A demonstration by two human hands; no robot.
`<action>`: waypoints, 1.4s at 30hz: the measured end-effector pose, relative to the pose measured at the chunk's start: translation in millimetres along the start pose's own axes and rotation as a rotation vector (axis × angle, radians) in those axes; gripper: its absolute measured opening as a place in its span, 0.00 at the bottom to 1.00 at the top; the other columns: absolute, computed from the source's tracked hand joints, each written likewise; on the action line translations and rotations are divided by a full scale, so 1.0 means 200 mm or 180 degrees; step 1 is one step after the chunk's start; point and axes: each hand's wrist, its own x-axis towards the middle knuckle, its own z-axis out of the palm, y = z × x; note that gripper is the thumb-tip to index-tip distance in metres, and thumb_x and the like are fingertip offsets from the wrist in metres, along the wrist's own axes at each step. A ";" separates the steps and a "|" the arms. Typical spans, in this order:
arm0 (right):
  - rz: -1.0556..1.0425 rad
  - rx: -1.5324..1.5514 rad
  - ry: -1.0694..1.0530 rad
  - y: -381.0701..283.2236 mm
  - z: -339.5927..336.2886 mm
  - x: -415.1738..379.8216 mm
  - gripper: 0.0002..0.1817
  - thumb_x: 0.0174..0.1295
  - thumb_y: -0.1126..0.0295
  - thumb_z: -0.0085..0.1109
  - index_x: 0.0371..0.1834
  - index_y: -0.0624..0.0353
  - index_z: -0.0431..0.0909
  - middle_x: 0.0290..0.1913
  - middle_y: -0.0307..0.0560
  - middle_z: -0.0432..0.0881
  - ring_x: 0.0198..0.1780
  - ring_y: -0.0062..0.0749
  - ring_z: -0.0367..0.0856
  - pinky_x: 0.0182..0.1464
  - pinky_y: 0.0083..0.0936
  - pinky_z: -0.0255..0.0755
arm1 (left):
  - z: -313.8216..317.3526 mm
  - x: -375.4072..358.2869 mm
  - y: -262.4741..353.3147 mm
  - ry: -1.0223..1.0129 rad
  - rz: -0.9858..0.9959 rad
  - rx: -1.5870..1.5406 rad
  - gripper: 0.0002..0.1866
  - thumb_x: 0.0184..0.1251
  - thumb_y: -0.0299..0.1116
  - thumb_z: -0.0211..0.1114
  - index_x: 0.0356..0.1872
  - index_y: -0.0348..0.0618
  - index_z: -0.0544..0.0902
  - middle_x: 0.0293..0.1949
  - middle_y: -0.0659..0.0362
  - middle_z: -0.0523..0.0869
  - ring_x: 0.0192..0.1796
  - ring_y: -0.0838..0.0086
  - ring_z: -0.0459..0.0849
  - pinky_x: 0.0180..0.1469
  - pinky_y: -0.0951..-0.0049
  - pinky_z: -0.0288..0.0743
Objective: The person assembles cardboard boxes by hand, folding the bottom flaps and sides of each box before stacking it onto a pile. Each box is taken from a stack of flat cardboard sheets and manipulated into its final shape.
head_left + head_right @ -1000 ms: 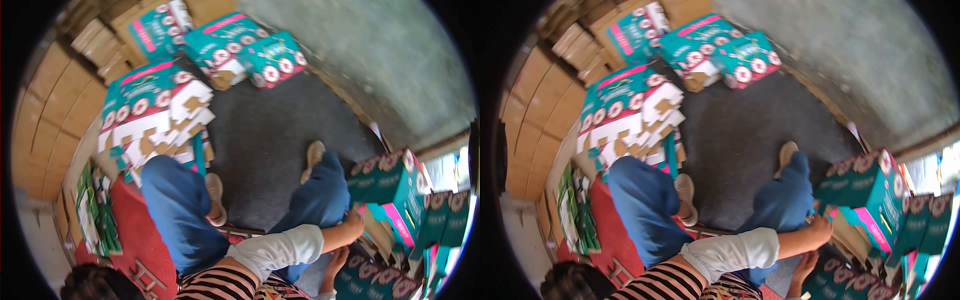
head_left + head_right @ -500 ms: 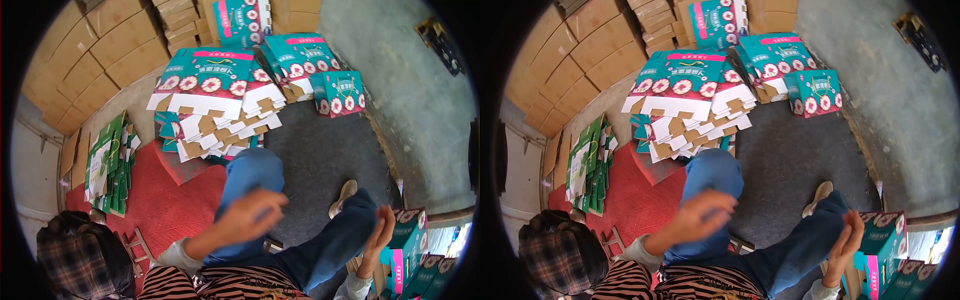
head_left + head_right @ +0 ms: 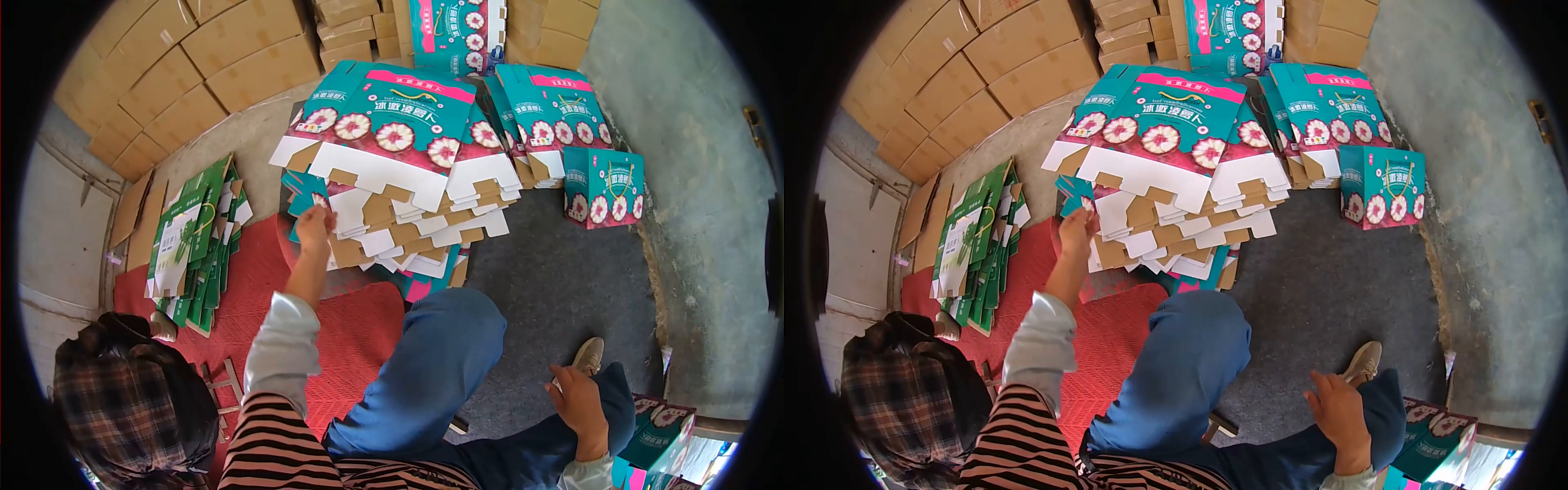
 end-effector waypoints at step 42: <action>0.1432 0.4934 -0.0723 0.10 0.42 1.00 0.31 0.65 0.48 0.55 0.64 0.57 0.67 0.60 0.46 0.74 0.61 0.36 0.72 0.61 0.37 0.68 | 0.76 -1.08 -0.06 -0.2034 -0.2486 -0.0286 0.11 0.71 0.34 0.57 0.45 0.37 0.78 0.35 0.57 0.84 0.33 0.73 0.83 0.34 0.75 0.78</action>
